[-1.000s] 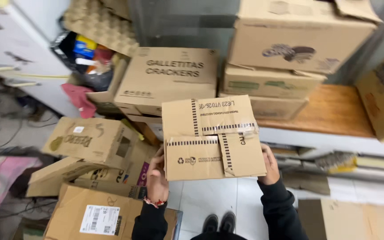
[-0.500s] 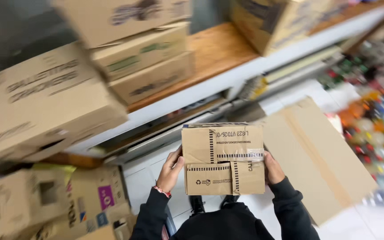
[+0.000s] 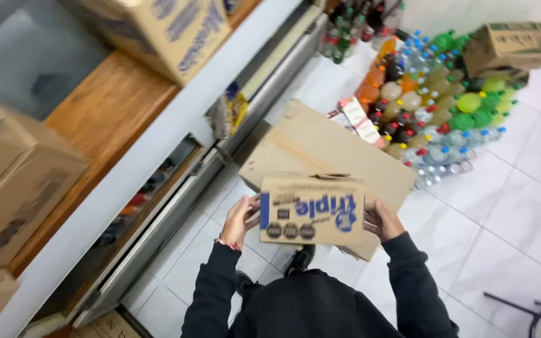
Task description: The person breaks down cardboard boxes by hand, flattening them one by one and placing them onto a stack.
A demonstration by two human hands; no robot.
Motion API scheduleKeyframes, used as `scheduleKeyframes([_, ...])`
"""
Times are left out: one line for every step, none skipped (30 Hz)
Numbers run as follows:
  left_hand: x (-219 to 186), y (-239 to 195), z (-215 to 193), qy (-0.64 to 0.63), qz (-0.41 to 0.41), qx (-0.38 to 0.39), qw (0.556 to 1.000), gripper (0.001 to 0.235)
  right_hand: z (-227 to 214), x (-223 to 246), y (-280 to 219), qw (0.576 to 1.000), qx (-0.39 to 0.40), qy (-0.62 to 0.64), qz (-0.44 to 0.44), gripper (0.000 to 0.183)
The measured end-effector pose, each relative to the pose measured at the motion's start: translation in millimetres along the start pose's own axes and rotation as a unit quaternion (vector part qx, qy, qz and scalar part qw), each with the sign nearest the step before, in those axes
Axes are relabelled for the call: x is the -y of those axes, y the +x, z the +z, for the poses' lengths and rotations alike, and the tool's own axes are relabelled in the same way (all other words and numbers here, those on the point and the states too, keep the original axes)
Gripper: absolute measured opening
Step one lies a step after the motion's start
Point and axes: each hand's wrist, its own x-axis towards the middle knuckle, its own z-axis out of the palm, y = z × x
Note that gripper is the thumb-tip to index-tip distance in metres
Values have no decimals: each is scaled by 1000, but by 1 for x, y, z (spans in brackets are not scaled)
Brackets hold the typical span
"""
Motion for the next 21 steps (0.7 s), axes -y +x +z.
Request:
scheduleKeyframes([6,10,16,6,-8,7,1000,57,2,13,-15,1000,-10,6,2,75])
scheduleKeyframes([8,23,30,-2,-24,-5,1000,53,10,29,-25,1000,-20,1,11,77])
scheduleKeyframes([9,36,44,-9,-40,-17,999,51,18,44,-34,999,-29,-3,21,81])
scheduleKeyframes([26,63,47,0,-45,-9,999,51,19,45,-33,999,-38,5,21,81])
scheduleKeyframes([44,91,49,68,-24,-10,997,54,21,46,-31,998,-29,-54,10,82])
scheduleKeyframes([67,111,49,136,-6,-10,991,67,22,41,-36,993,-22,-113,5,90])
scheduleKeyframes([70,113,62,145,-16,-4,989,67,41,52,-41,994,-31,-104,12,90])
scheduleKeyframes([73,116,75,240,38,8,970,87,60,64,-45,979,-65,-191,-6,122])
scheduleKeyframes([76,119,87,331,93,23,939,107,81,78,-49,956,-97,-276,-22,155])
scheduleKeyframes([79,125,96,337,91,34,937,107,95,83,-49,957,-107,-270,-20,155])
scheduleKeyframes([81,130,105,378,80,28,922,110,110,89,-49,951,-144,-272,-8,170])
scheduleKeyframes([84,135,113,419,68,23,905,113,126,95,-49,945,-182,-273,7,185])
scheduleKeyframes([86,146,121,424,66,35,902,113,122,83,-34,944,-192,-266,11,185])
scheduleKeyframes([89,153,125,459,34,39,887,116,120,68,-22,931,-217,-291,37,183])
scheduleKeyframes([91,160,128,493,3,43,869,120,120,54,-10,916,-240,-314,63,182])
scheduleKeyframes([87,159,142,495,-1,49,867,120,118,45,0,915,-245,-312,69,182])
scheduleKeyframes([81,158,154,508,-11,35,860,134,117,37,10,908,-259,-318,81,183])
scheduleKeyframes([73,162,168,520,-17,18,854,148,117,32,25,901,-272,-326,88,184])
scheduleKeyframes([58,154,188,521,-18,22,853,148,117,29,29,901,-275,-324,90,184])
scheduleKeyframes([42,147,208,549,-12,0,836,157,118,26,33,905,-274,-311,92,176])
scheduleKeyframes([27,139,227,576,-6,-23,817,166,119,23,36,910,-273,-298,94,168])
